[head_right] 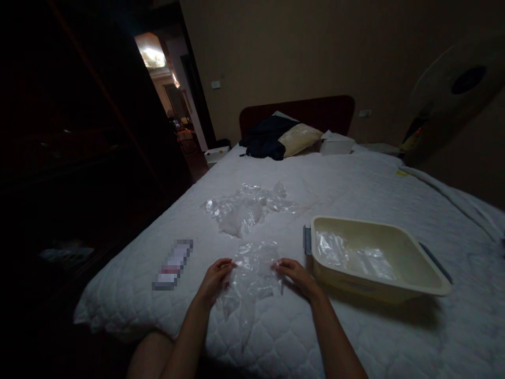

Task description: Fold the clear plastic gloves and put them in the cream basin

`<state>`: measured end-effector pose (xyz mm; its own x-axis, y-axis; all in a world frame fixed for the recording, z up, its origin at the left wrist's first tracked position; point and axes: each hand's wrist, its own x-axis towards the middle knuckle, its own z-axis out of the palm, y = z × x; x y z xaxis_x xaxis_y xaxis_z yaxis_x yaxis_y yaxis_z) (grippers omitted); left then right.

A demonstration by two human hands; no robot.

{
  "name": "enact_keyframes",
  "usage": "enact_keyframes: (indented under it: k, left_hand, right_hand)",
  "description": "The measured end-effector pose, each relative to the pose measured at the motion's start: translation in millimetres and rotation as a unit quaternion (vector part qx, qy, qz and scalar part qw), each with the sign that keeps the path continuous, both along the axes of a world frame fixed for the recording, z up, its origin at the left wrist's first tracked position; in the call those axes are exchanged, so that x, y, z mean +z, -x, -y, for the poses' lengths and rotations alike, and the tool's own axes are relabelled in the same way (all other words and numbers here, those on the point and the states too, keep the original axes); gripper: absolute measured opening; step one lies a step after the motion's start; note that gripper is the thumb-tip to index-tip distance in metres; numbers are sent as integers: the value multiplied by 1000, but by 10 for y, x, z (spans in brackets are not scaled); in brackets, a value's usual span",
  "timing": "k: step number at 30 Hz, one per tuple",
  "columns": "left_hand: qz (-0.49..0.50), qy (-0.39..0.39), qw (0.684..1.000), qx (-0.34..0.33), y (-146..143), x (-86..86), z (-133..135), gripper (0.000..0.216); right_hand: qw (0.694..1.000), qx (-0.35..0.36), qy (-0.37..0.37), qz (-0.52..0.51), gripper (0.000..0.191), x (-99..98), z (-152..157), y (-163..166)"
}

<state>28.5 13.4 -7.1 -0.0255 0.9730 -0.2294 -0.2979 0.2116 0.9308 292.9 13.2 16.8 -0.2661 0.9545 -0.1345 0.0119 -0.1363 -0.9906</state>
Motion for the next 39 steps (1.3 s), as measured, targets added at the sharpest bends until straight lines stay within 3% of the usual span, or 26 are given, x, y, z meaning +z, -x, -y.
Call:
enact_keyframes:
  k: [4, 10, 16, 20, 24, 26, 32, 39]
  left_hand:
    - [-5, 3, 1000, 9, -22, 35, 18, 36]
    - [-24, 23, 999, 23, -23, 18, 24, 38]
    - [-12, 1, 1000, 12, 11, -81, 7, 39]
    - [-8, 3, 1000, 4, 14, -70, 9, 40]
    - [2, 6, 1000, 5, 3, -41, 13, 39]
    - [8, 9, 1000, 8, 0, -33, 14, 38]
    - [2, 1, 1000, -1, -5, 26, 38, 40]
    - [-15, 5, 1000, 0, -15, 86, 75, 39]
  right_hand:
    - [999, -32, -6, -39, 30, 29, 14, 65]
    - [993, -59, 57, -83, 36, 46, 68, 84]
    - [998, -57, 1, -17, 49, -98, 192, -73]
    - [979, -188, -68, 33, 44, -220, 289, -127]
    - [910, -337, -182, 158, 26, -221, 474, -105]
    - [896, -326, -217, 207, 22, -175, 595, -42]
    - [937, -149, -189, 252, 24, -67, 787, 273]
    - [947, -146, -208, 194, 11, -64, 657, 417]
